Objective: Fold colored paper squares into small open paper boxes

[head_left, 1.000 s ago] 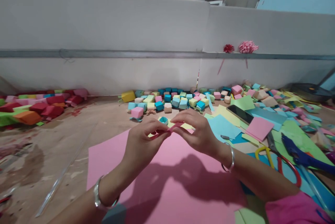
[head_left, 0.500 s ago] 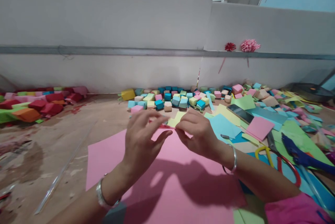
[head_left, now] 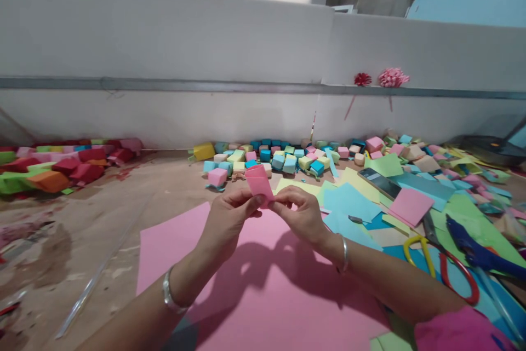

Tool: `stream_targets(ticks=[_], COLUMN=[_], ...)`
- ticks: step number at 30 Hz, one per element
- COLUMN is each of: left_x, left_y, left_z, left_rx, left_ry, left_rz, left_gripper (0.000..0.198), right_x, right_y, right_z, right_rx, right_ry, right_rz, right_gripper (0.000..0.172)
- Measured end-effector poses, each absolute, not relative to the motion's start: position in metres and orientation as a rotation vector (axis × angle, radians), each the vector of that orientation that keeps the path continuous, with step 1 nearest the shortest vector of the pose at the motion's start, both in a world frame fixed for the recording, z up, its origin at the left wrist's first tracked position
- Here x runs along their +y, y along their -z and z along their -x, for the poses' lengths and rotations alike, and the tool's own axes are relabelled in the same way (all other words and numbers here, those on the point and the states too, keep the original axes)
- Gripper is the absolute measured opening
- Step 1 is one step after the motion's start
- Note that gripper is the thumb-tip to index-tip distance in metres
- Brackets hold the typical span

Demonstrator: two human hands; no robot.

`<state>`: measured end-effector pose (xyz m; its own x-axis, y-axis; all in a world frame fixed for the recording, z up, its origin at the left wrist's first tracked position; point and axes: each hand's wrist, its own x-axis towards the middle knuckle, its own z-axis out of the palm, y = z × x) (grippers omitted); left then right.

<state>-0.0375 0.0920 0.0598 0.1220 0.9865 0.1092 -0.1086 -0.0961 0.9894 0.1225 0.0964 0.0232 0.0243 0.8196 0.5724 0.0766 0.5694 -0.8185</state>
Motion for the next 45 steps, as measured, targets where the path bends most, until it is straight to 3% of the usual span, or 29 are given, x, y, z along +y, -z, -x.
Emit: stream_targets(ticks=[5, 9, 13, 20, 24, 29, 36, 45], left_x=[0.095, 0.095, 0.092, 0.085, 0.084, 0.082, 0.079, 0.076], left_y=[-0.057, -0.055, -0.055, -0.062, -0.063, -0.063, -0.064, -0.066], left_z=[0.037, 0.038, 0.036, 0.035, 0.037, 0.036, 0.035, 0.034], left_rx=[0.927, 1.037, 1.102, 0.953, 1.025, 1.086, 1.093, 1.128], left_ry=[-1.288, -1.307, -1.207, -1.154, -1.178, -1.223, -1.152, -1.141], left_rz=[-1.33, -1.652, -1.871, -1.831, -1.787, -1.859, -1.88, -1.971], left_gripper=[0.021, 0.016, 0.015, 0.02, 0.019, 0.015, 0.021, 0.018], right_x=[0.097, 0.088, 0.083, 0.083, 0.079, 0.076, 0.078, 0.075], right_y=[-0.038, -0.057, -0.065, -0.062, -0.066, -0.074, -0.076, -0.079], right_z=[-0.132, -0.139, -0.14, -0.139, -0.142, -0.144, -0.145, -0.147], right_rx=[-1.592, -1.689, -1.652, -1.676, -1.683, -1.744, -1.788, -1.813], right_ry=[-0.372, -0.327, -0.357, -0.369, -0.15, 0.014, 0.102, -0.232], right_rz=[0.749, 0.67, 0.658, 0.669, 0.624, 0.592, 0.562, 0.617], right_gripper=[0.011, 0.03, 0.007, 0.001, 0.027, 0.01, 0.013, 0.011])
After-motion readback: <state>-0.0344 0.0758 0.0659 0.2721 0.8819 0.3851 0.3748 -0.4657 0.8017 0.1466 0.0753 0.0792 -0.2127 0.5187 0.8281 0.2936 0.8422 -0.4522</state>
